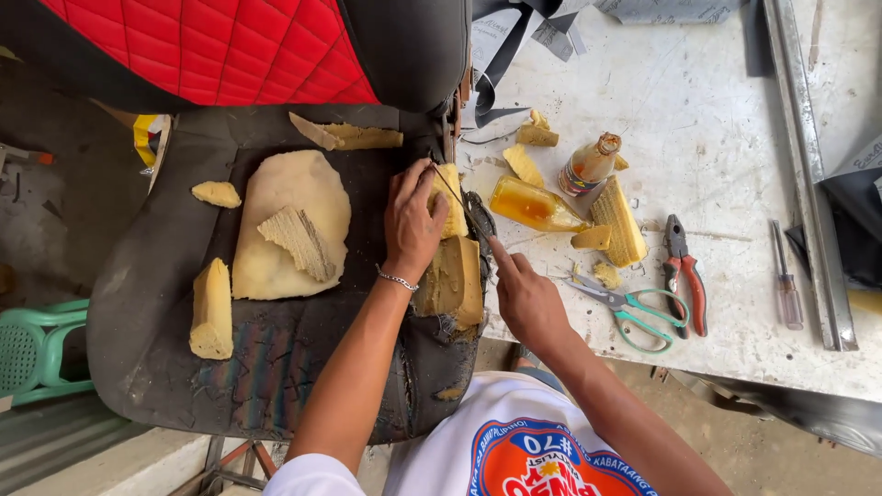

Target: Repairing the foam padding of a chair seat by trimming old foam and gluing new pieces.

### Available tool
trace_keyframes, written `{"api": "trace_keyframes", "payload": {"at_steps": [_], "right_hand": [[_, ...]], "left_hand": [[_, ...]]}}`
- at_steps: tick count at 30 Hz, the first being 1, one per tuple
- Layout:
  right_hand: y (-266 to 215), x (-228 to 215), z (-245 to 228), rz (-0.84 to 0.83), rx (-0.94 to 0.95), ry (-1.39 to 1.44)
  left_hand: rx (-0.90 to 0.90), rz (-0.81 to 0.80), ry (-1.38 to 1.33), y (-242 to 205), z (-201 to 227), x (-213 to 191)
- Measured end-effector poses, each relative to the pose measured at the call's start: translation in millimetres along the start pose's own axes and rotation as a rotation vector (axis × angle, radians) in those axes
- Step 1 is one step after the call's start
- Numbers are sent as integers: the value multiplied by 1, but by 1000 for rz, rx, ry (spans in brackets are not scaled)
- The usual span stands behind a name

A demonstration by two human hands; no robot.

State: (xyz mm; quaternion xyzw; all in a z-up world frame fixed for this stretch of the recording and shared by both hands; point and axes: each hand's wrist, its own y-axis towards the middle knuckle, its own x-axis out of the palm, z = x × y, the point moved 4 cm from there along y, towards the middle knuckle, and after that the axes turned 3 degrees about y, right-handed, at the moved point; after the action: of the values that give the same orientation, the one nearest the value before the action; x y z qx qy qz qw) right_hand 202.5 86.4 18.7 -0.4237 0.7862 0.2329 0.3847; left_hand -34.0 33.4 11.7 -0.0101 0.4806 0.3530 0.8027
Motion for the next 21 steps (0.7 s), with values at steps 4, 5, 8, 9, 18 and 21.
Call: {"api": "trace_keyframes", "payload": {"at_steps": [4, 5, 8, 9, 18, 21], "right_hand": [[-13, 16, -3, -45, -13, -14], [-17, 19, -2, -57, -18, 0], [-26, 28, 3, -25, -48, 21], [-29, 30, 6, 18, -67, 28], [-44, 57, 22, 186, -94, 206], [-39, 53, 29, 193, -61, 368]], "left_hand": [[20, 70, 39, -12, -8, 12], [17, 101, 42, -12, -12, 16], [28, 150, 61, -13, -17, 21], [46, 162, 73, -14, -16, 23], [-60, 72, 46, -12, -4, 7], [-68, 98, 107, -14, -11, 14]]}}
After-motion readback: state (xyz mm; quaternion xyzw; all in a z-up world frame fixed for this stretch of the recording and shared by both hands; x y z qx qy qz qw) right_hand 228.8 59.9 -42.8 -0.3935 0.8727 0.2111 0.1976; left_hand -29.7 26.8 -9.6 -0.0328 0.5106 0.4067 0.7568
